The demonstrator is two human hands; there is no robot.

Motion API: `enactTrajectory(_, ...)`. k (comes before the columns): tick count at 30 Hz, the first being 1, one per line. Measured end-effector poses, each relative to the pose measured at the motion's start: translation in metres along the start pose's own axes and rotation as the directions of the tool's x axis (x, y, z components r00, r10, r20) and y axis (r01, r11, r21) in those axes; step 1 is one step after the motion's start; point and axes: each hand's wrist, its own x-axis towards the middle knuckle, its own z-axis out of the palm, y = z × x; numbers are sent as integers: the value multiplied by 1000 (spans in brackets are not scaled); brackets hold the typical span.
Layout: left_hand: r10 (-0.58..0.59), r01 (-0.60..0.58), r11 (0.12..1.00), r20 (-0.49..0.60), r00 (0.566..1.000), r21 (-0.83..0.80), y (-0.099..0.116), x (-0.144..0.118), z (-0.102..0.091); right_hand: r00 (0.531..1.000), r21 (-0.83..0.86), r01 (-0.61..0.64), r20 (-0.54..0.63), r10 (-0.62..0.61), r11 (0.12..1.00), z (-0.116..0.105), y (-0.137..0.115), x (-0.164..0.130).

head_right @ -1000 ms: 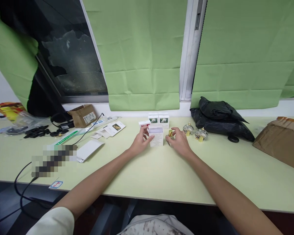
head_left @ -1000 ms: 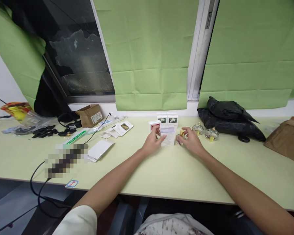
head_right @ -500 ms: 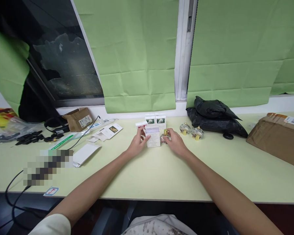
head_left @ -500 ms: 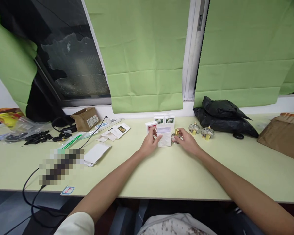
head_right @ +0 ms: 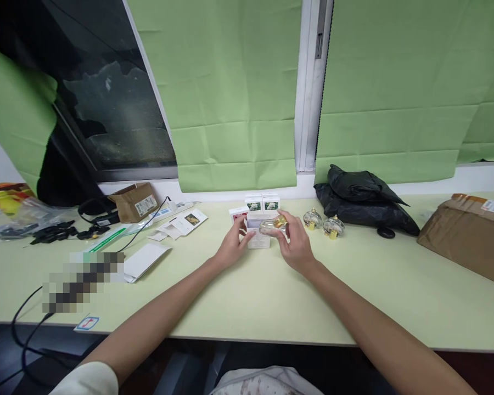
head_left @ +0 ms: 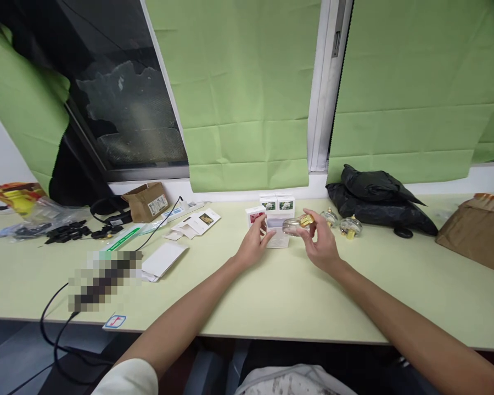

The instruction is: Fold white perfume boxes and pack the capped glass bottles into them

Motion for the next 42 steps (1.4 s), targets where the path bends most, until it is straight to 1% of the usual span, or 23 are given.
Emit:
enactTrajectory(2, 50, -50, 998, 24, 998, 28, 1, -1, 1, 994, 6, 103, 25, -103, 995, 3, -4, -2)
enactTrajectory(4, 111, -114, 992, 53, 992, 57, 3, -3, 2, 987, 4, 159, 31, -159, 987, 5, -4, -3)
enactTrajectory(7, 192, -198, 975, 69, 979, 96, 6, -5, 6, 985, -7, 169, 20, -169, 986, 5, -1, -1)
enactTrajectory(9, 210, -217, 971, 70, 975, 105, 8, -7, 8, 984, -20, 179, 14, -178, 984, 4, 1, 0)
enactTrajectory(12, 177, -181, 981, 66, 982, 67, 11, -8, 9, 980, -51, 196, 46, -194, 979, 3, 4, 2)
enactTrajectory(16, 69, -66, 997, 78, 995, -34, 20, -7, 6, 986, -79, 145, 95, -137, 986, 4, 4, 1)
enactTrajectory(19, 35, -20, 991, 113, 993, -134, 30, -7, 6, 988, -77, 116, 110, -107, 990, 5, 4, 1)
enactTrajectory(22, 23, 13, 973, 151, 988, -231, 36, -7, 9, 982, -74, 134, 141, -122, 988, 6, 1, 0)
enactTrajectory(25, -8, 55, 951, 153, 988, -303, 40, -6, 12, 976, -72, 168, 151, -156, 983, 6, -2, 0)
enactTrajectory(31, -16, 81, 927, 177, 984, -367, 43, -6, 13, 985, -70, 145, 107, -137, 987, 7, -5, 2)
enactTrajectory(38, -57, 133, 909, 200, 978, -394, 43, -6, 15, 977, -62, 184, 124, -175, 981, 4, -5, 7)
enactTrajectory(42, -67, 151, 903, 214, 975, -403, 41, -5, 15, 976, -56, 182, 134, -173, 982, 2, -7, 9)
